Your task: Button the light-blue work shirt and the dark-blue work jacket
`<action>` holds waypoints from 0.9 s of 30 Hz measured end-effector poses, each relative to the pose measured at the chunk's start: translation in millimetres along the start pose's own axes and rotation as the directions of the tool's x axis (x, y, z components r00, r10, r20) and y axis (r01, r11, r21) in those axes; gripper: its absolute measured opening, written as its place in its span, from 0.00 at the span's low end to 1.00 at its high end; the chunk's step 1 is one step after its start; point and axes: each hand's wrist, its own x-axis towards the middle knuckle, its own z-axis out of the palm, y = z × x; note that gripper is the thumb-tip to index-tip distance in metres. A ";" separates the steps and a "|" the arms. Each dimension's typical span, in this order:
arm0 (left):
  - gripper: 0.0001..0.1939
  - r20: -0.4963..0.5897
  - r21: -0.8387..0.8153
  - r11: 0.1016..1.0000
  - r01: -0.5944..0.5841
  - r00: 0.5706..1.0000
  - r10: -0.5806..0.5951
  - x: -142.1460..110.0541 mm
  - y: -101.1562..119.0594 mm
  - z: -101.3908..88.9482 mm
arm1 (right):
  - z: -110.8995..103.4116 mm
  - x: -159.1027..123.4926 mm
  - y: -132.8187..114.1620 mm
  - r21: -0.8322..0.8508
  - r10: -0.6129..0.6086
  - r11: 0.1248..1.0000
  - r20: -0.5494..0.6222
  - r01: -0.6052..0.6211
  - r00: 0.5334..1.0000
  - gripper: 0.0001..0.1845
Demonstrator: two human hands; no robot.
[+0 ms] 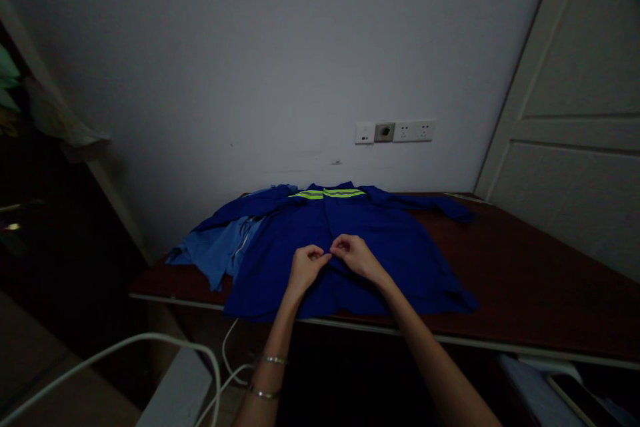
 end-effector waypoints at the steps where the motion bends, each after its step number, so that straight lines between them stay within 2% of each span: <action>1: 0.13 0.006 -0.022 1.000 0.005 1.000 -0.005 1.9 0.8 0.0 | -1.6 1.9 -1.5 -0.031 -0.010 0.999 0.000 0.010 1.000 0.05; 9: 0.13 0.081 -0.170 0.977 0.127 0.990 -0.114 6.2 7.9 -6.6 | -7.9 5.5 -2.5 -0.151 -0.093 0.985 -0.054 0.084 0.994 0.05; 14: 0.15 0.128 -0.190 0.971 0.147 0.984 -0.124 8.7 8.6 -10.0 | -6.3 3.8 -3.8 -0.233 -0.213 0.952 -0.043 0.197 0.976 0.05; 18: 0.17 0.117 -0.225 0.966 0.125 0.988 -0.101 9.9 12.6 -8.2 | -4.8 1.1 -8.9 -0.275 -0.271 0.929 -0.043 0.249 0.962 0.05; 20: 0.17 0.099 -0.236 0.965 0.112 0.991 -0.091 10.0 14.3 -6.1 | -4.2 -0.2 -10.9 -0.235 -0.256 0.941 -0.026 0.243 0.966 0.06; 25: 0.16 0.007 -0.274 0.957 0.091 0.996 -0.093 11.7 13.6 -1.0 | -1.8 -2.2 -9.4 -0.057 -0.121 0.991 0.028 0.123 0.992 0.10; 27: 0.16 -0.014 -0.286 0.954 0.091 0.995 -0.099 13.0 12.8 0.3 | -0.1 -2.6 -7.9 -0.019 -0.103 0.994 0.041 0.104 0.994 0.13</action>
